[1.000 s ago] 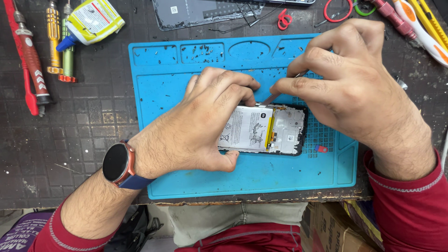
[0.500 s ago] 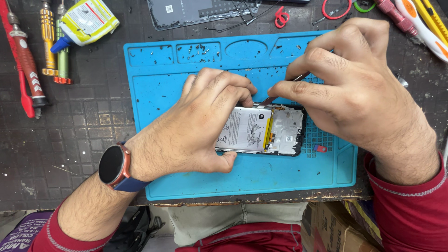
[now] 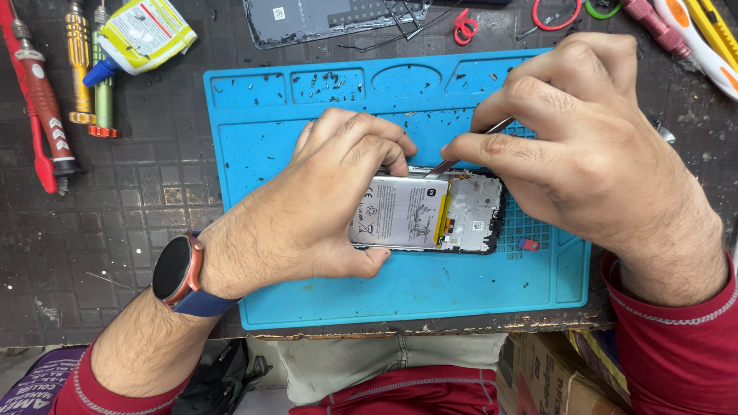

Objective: The person pries the old battery out of an opened smartphone using a pry tool, then uses tweezers to peel leftover adhesive and debris from the battery compartment. They set the removed battery aside and continue cleaning the phone frame with tweezers.

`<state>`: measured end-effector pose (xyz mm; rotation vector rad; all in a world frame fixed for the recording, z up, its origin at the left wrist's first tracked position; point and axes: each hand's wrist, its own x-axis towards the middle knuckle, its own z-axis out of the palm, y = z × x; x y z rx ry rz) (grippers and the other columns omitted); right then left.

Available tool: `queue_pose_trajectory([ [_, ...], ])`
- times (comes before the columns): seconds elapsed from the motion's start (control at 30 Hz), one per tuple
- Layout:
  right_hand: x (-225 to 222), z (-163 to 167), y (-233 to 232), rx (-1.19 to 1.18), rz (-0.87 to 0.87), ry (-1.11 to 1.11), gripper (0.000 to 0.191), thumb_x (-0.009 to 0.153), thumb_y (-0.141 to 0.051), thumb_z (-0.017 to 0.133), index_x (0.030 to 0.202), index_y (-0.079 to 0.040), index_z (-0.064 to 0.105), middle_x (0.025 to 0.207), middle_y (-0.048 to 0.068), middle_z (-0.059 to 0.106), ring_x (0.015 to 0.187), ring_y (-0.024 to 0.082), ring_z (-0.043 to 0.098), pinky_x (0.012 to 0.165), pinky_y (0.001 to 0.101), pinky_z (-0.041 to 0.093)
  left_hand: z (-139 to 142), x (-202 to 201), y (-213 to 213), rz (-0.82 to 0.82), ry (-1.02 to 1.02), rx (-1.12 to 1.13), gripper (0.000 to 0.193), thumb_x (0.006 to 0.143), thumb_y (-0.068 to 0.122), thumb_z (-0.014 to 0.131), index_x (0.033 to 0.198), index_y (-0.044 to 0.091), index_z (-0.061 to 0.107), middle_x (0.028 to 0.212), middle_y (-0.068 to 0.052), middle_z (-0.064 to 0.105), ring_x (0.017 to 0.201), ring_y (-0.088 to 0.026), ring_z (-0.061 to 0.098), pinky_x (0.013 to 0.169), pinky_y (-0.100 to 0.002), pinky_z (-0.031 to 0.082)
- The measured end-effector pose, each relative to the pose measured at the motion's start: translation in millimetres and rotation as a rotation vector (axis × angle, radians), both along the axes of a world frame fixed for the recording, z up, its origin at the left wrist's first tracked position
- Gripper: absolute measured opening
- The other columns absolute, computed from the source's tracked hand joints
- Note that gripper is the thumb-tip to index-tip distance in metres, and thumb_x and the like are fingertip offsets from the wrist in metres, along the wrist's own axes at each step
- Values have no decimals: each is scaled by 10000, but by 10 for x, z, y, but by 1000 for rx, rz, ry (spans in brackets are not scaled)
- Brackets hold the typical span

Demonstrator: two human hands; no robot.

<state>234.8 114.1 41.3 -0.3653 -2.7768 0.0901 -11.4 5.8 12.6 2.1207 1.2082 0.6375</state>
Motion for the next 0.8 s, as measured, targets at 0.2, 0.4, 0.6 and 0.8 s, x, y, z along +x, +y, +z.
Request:
queue_pose_trajectory([
  [0.2, 5, -20, -12, -58, 8, -5, 351, 690, -24, 819, 992, -202, 811, 968, -34, 677, 993, 254, 558, 958, 449, 379, -13, -7, 4, 3, 8, -16, 657, 606, 254, 881, 1112, 33, 525, 1322, -135, 548, 1254, -357, 472, 1110, -488, 384],
  [0.4, 13, -51, -13, -132, 14, -17, 361, 688, -17, 808, 1007, -187, 802, 985, -21, 659, 1005, 256, 563, 976, 476, 383, -10, 7, -2, 3, -6, -24, 615, 621, 248, 883, 1084, 42, 533, 1304, -127, 551, 1253, -353, 470, 1100, -488, 388],
  [0.6, 28, -78, -4, -155, -6, -45, 378, 707, -2, 795, 1034, -193, 784, 975, -20, 644, 1008, 255, 548, 986, 474, 369, -2, 1, 1, -4, -12, -47, 585, 619, 222, 874, 1057, 49, 526, 1282, -106, 561, 1232, -338, 483, 1098, -481, 387],
  [0.8, 79, -81, 35, -220, -61, -41, 339, 742, 0, 776, 1029, -179, 764, 990, 30, 623, 1081, 300, 534, 1027, 500, 349, 10, 10, 2, -17, -19, -59, 592, 626, 220, 884, 1068, 59, 524, 1276, -97, 555, 1200, -312, 494, 1056, -475, 363],
])
